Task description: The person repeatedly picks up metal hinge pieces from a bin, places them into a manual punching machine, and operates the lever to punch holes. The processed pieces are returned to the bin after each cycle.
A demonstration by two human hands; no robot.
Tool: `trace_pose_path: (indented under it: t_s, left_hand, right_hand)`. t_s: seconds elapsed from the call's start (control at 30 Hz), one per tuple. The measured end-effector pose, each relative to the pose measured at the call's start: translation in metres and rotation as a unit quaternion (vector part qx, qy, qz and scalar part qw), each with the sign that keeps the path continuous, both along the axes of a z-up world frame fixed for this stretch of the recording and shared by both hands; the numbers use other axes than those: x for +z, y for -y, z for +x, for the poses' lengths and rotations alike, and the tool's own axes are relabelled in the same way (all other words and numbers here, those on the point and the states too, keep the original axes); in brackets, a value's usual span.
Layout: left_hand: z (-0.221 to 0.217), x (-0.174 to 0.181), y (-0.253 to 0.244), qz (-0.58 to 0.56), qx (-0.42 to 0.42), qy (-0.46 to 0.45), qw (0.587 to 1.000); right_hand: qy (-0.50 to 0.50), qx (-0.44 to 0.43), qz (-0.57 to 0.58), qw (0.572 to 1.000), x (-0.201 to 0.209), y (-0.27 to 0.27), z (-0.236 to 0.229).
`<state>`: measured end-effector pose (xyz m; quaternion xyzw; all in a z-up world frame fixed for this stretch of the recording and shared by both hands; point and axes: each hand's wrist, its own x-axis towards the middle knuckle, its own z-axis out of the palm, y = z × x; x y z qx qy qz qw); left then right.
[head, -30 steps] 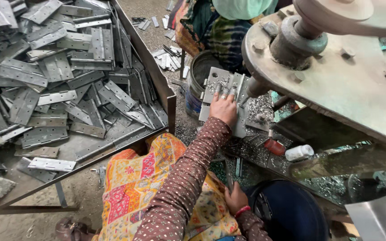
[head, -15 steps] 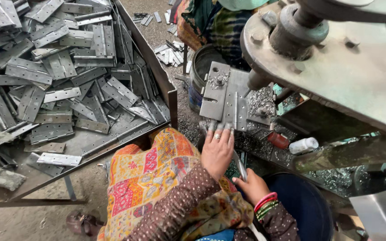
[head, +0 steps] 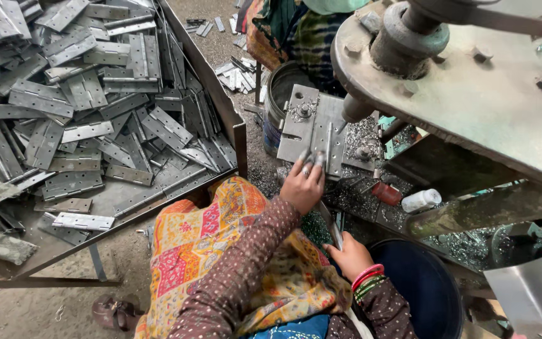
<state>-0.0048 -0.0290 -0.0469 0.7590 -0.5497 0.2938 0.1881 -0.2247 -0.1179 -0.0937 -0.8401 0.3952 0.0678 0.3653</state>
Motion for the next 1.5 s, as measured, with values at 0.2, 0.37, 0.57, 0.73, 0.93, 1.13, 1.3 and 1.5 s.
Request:
trace_pose_path:
  t_s: [0.2, 0.37, 0.57, 0.73, 0.93, 1.13, 1.3, 1.5]
  left_hand:
    - [-0.024, 0.023, -0.022, -0.095, 0.023, 0.013, 0.995]
    - [-0.008, 0.023, -0.007, -0.08, -0.044, 0.01, 0.996]
    - [0.0, 0.036, 0.006, -0.175, -0.06, -0.21, 0.96]
    - [0.019, 0.045, 0.047, -0.154, 0.012, -0.015, 0.988]
    - [0.035, 0.033, 0.037, 0.133, 0.114, -0.122, 0.977]
    - [0.022, 0.036, 0.002, 0.128, 0.154, -0.095, 0.975]
    - [-0.008, 0.027, 0.014, 0.084, 0.075, -0.158, 0.981]
    - [0.004, 0.02, 0.027, 0.033, 0.092, -0.139, 0.986]
  right_hand:
    - [-0.005, 0.012, -0.024, 1.0, 0.002, 0.001, 0.006]
    - [-0.05, -0.035, 0.019, 0.998, 0.01, -0.003, 0.002]
    - [0.007, 0.05, -0.049, 0.998, 0.0, 0.004, 0.004]
    - [-0.038, 0.023, -0.001, 0.999, -0.006, 0.008, 0.002]
    - [0.047, 0.036, -0.043, 0.997, -0.01, 0.009, 0.0]
    - [0.005, 0.032, -0.036, 0.999, -0.015, 0.008, 0.0]
    - [0.058, 0.038, -0.036, 0.997, -0.028, 0.014, -0.004]
    - [-0.009, 0.013, -0.082, 0.996, -0.092, -0.005, -0.019]
